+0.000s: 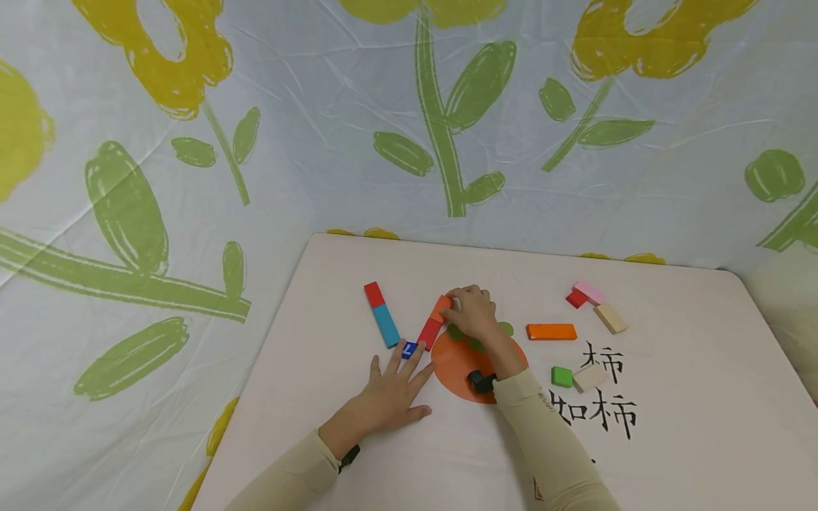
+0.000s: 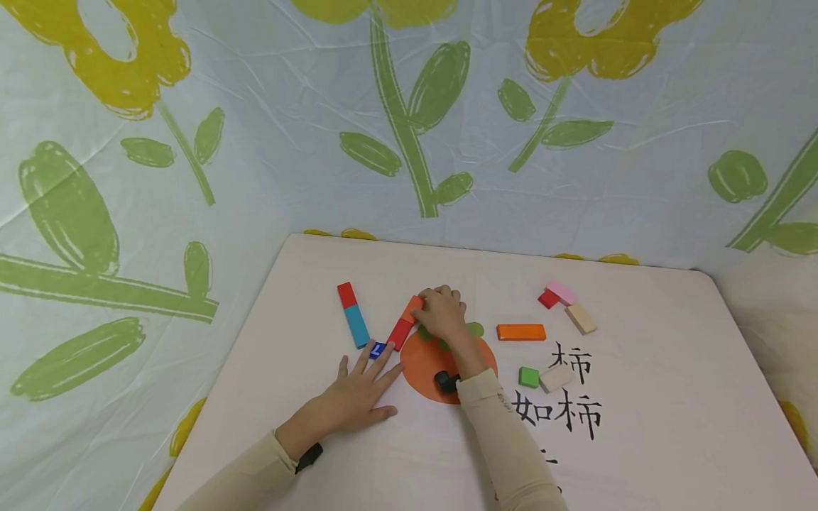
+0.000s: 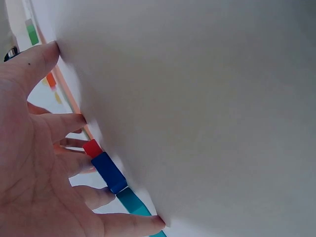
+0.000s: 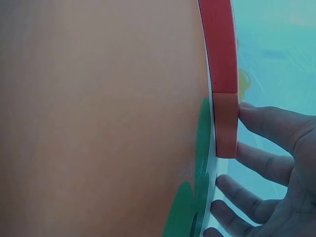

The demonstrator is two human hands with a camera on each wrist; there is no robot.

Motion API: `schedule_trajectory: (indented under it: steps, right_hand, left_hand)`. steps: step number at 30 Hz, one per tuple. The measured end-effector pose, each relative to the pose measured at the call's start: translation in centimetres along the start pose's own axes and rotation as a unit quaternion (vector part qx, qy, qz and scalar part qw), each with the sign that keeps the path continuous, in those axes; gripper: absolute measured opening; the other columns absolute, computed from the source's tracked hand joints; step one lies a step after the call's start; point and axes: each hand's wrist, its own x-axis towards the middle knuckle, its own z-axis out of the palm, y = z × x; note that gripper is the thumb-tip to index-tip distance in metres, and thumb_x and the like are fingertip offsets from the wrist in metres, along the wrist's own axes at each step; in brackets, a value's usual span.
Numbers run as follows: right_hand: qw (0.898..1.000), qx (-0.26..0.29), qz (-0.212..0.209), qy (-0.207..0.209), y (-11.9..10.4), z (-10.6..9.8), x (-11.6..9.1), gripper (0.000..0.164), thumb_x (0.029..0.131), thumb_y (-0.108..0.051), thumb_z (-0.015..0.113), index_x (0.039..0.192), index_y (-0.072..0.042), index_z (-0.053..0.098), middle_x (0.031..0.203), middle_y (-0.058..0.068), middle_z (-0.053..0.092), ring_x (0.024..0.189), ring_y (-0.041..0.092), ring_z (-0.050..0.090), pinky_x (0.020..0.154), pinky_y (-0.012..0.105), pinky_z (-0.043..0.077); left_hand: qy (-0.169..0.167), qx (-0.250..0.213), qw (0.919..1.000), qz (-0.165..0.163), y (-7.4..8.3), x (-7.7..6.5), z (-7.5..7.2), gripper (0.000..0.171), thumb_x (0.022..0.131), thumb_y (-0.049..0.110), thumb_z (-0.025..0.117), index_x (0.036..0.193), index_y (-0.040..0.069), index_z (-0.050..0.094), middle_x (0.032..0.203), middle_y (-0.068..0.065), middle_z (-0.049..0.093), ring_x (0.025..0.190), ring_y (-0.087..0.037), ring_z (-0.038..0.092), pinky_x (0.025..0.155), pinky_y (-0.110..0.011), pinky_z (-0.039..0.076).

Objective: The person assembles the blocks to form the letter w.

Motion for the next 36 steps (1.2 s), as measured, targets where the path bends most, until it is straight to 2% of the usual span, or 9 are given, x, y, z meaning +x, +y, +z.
schedule_trajectory:
  steps: [19,26,33,36]
  right_hand:
    - [1.0,-0.005,-0.002,-0.001,0.13,0.15,-0.02,0.043,0.094,-0.032,0.069,0.128,-0.008,0.067,0.136,0.025,0.05,0.122,0.046,0.041,0.097,0.063,0.035]
    - [1.0,-0.007,0.0,0.0,0.06,0.14,-0.11,0.043,0.093,-0.033,0.069,0.128,-0.008,0.067,0.136,0.024,0.05,0.123,0.046,0.04,0.097,0.063,0.036]
    - [1.0,-0.01,0.0,-0.002,0.04,0.02,-0.1,0.044,0.093,-0.033,0.069,0.13,-0.008,0.066,0.137,0.024,0.05,0.124,0.046,0.04,0.097,0.063,0.036]
    - [1.0,-0.011,0.001,-0.005,0.06,0.03,-0.08,0.046,0.093,-0.034,0.069,0.132,-0.009,0.065,0.137,0.024,0.05,0.125,0.046,0.04,0.098,0.063,0.035]
  left_hand:
    - [-0.004,0.012,0.9999,-0.001,0.0,0.16,-0.22,0.085,0.091,0.066,0.057,0.16,0.029,0.026,0.168,-0.006,0.006,0.15,-0.042,0.006,0.102,-0.074,0.03]
    - [0.006,-0.003,1.0,0.002,0.06,0.1,-0.33,0.083,0.09,0.064,0.06,0.159,0.028,0.03,0.168,-0.007,0.008,0.15,-0.043,0.006,0.102,-0.074,0.029]
    - [0.023,0.014,0.9996,0.01,0.1,0.04,-0.32,0.082,0.09,0.065,0.059,0.158,0.027,0.033,0.167,-0.008,0.009,0.149,-0.044,0.006,0.105,-0.072,0.028]
    - [0.033,0.032,0.9989,0.01,0.16,0.08,-0.12,0.082,0.09,0.066,0.059,0.158,0.028,0.034,0.167,-0.009,0.009,0.149,-0.045,0.003,0.108,-0.071,0.024]
